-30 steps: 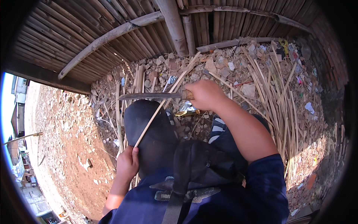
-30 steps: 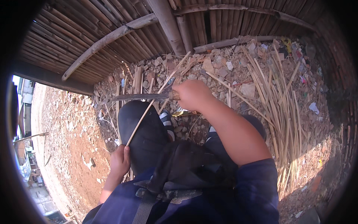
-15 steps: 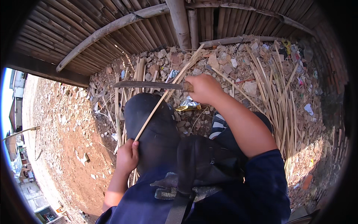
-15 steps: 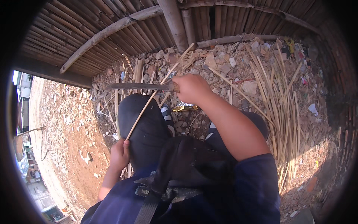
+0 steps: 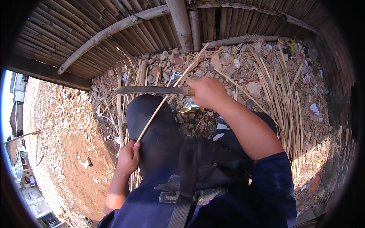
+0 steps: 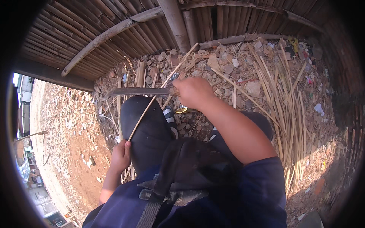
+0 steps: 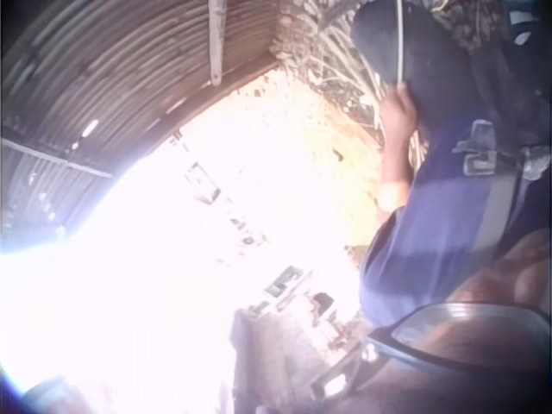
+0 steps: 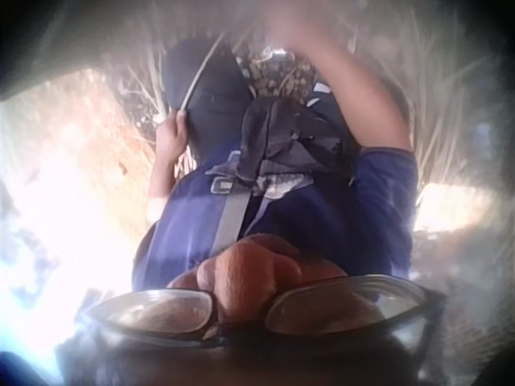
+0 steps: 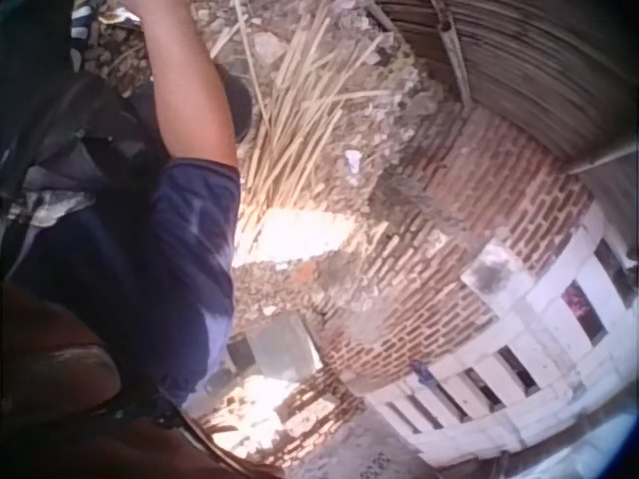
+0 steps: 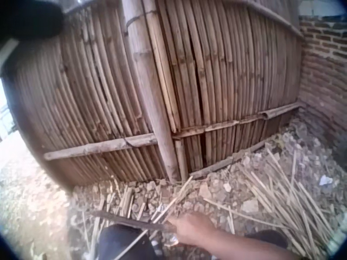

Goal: The person strips thin layers of wood from a long piece using a large knife by holding the wood in their lap.

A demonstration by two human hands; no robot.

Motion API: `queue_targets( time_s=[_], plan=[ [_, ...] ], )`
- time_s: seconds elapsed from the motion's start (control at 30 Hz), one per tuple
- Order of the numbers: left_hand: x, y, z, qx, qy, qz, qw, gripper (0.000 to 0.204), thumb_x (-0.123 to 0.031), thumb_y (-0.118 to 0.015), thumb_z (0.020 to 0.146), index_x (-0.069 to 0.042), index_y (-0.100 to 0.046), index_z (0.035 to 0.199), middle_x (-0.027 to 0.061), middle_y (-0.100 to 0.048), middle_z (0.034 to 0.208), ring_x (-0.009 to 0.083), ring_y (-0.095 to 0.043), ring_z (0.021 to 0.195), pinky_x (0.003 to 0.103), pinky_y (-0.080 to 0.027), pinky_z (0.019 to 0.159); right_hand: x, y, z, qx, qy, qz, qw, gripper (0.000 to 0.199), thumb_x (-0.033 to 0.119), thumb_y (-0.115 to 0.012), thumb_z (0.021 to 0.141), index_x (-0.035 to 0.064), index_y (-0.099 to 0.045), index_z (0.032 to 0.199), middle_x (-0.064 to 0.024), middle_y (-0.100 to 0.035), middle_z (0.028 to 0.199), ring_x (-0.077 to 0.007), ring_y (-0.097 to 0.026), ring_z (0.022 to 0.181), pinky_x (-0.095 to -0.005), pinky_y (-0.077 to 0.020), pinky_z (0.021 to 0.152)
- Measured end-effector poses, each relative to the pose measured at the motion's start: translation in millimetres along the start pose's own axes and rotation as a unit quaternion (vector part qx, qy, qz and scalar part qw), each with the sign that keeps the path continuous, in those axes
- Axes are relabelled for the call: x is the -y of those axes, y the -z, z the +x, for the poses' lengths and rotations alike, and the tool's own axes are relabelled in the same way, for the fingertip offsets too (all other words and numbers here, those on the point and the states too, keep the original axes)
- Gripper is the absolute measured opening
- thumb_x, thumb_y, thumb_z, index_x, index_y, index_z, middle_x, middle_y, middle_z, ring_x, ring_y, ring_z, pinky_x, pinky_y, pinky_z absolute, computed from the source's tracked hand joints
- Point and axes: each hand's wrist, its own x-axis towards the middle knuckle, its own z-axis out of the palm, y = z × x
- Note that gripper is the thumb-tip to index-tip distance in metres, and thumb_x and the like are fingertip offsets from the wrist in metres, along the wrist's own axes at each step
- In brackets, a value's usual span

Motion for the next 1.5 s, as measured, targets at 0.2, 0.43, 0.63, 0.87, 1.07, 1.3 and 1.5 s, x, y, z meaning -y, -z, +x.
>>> queue_targets(
  time_s=[0.2,0.43,0.63,0.87,1.07,1.3,1.5],
  plan=[
    [-7,1,7,0.003,0.012,0.007,1.0,0.041,-0.033,-0.049,0.105,-0.001,-0.053,0.081,0.0258,-0.057,0.066,0.0492,-0.056,0.065,0.049,-0.043,0.057,-55,-2,17,-0.051,-0.135,0.094,0.985,0.034,0.018,-0.071,0.075,0.0099,-0.068,0.108,-0.0209,-0.07,0.095,-0.04,-0.068,0.091,-0.05,-0.0545,0.08],
    [3,3,4,0.012,0.003,-0.015,1.0,0.042,-0.033,-0.049,0.106,0.0,-0.052,0.081,0.0249,-0.056,0.065,0.0472,-0.055,0.062,0.047,-0.043,0.057,-9,4,2,-0.013,-0.011,-0.01,1.0,0.036,0.018,-0.071,0.073,0.0101,-0.068,0.108,-0.0195,-0.07,0.091,-0.0408,-0.068,0.089,-0.0503,-0.0544,0.08],
    [-9,7,11,0.02,-0.001,-0.03,0.999,0.041,-0.033,-0.049,0.106,0.0,-0.053,0.081,0.0244,-0.056,0.066,0.0446,-0.055,0.062,0.046,-0.044,0.058,-60,-4,14,-0.095,-0.119,0.076,0.985,0.036,0.018,-0.07,0.076,0.0108,-0.068,0.111,-0.0211,-0.07,0.091,-0.0412,-0.068,0.088,-0.0497,-0.055,0.078],
    [-1,-2,2,0.01,0.007,-0.014,1.0,0.039,-0.031,-0.05,0.105,0.0,-0.053,0.081,0.0259,-0.056,0.067,0.0486,-0.056,0.065,0.048,-0.043,0.057,-56,-8,14,-0.063,-0.075,0.029,0.995,0.035,0.019,-0.069,0.078,0.0085,-0.068,0.111,-0.0218,-0.071,0.089,-0.0384,-0.069,0.088,-0.0484,-0.0556,0.078],
    [-5,5,7,0.0,-0.027,0.003,1.0,0.04,-0.031,-0.05,0.105,0.001,-0.051,0.081,0.0255,-0.056,0.065,0.0487,-0.056,0.063,0.049,-0.042,0.056,-56,14,10,-0.062,-0.135,-0.028,0.989,0.039,0.02,-0.069,0.08,0.0126,-0.066,0.118,-0.0192,-0.071,0.094,-0.0361,-0.07,0.091,-0.0496,-0.0551,0.08],
    [4,-5,5,0.01,-0.02,-0.028,0.999,0.038,-0.03,-0.051,0.105,0.0,-0.051,0.081,0.0245,-0.055,0.064,0.0465,-0.057,0.061,0.047,-0.042,0.054,-70,6,5,-0.021,-0.116,0.012,0.993,0.035,0.016,-0.066,0.078,0.0132,-0.067,0.113,-0.0174,-0.071,0.096,-0.0373,-0.069,0.093,-0.0493,-0.0549,0.081],
    [0,4,2,-0.003,-0.028,0.006,1.0,0.038,-0.03,-0.049,0.105,0.0,-0.051,0.081,0.0258,-0.056,0.066,0.0481,-0.057,0.065,0.048,-0.043,0.057,-52,6,9,-0.073,-0.108,-0.024,0.991,0.031,0.015,-0.068,0.076,0.0101,-0.063,0.105,-0.0157,-0.07,0.09,-0.0384,-0.069,0.088,-0.0505,-0.0545,0.078]
  ],
)
